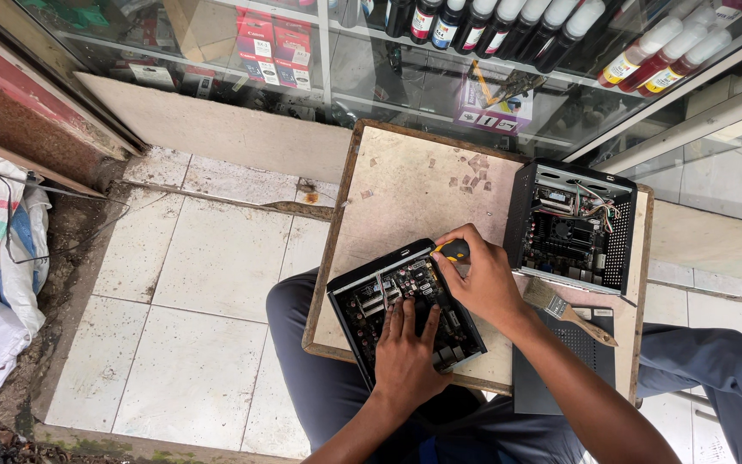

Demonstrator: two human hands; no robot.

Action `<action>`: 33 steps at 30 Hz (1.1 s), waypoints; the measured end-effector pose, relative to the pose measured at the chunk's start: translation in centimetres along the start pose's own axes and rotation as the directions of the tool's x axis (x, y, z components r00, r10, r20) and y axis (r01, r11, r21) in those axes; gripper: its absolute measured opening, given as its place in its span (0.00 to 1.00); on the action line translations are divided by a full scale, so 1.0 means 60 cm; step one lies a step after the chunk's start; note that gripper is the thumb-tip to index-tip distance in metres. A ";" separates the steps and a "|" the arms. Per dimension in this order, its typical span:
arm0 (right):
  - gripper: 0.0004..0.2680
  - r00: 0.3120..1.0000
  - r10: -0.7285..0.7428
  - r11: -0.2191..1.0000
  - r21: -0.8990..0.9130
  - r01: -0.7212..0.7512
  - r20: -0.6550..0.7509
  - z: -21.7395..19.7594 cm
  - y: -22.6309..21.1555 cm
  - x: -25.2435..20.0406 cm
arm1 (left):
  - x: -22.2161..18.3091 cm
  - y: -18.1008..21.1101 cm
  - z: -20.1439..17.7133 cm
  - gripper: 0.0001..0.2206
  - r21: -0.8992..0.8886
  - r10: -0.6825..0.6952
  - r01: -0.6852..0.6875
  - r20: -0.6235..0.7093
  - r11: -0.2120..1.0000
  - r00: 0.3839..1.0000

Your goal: The person removes a motherboard from a computer case and places it on the table. They then use a screwdriver to tighten screws on the motherboard and connect internal cables.

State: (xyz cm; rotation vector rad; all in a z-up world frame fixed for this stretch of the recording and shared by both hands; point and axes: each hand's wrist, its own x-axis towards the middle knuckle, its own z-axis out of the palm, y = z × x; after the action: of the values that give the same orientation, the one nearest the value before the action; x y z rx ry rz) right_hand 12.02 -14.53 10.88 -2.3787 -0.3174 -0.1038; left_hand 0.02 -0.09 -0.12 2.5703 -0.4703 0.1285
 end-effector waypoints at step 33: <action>0.08 0.981 -0.041 0.973 0.213 0.083 -0.192 -0.071 -0.039 -0.042 | 0.101 -0.042 -0.098 0.26 -0.523 -0.310 0.254 -0.021 0.813 0.950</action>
State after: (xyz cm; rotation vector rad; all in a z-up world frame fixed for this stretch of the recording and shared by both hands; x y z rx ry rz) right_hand 9.06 -16.25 15.12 -2.1208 -0.2976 -0.3037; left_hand 6.55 3.10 4.83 2.0554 -0.0559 0.0249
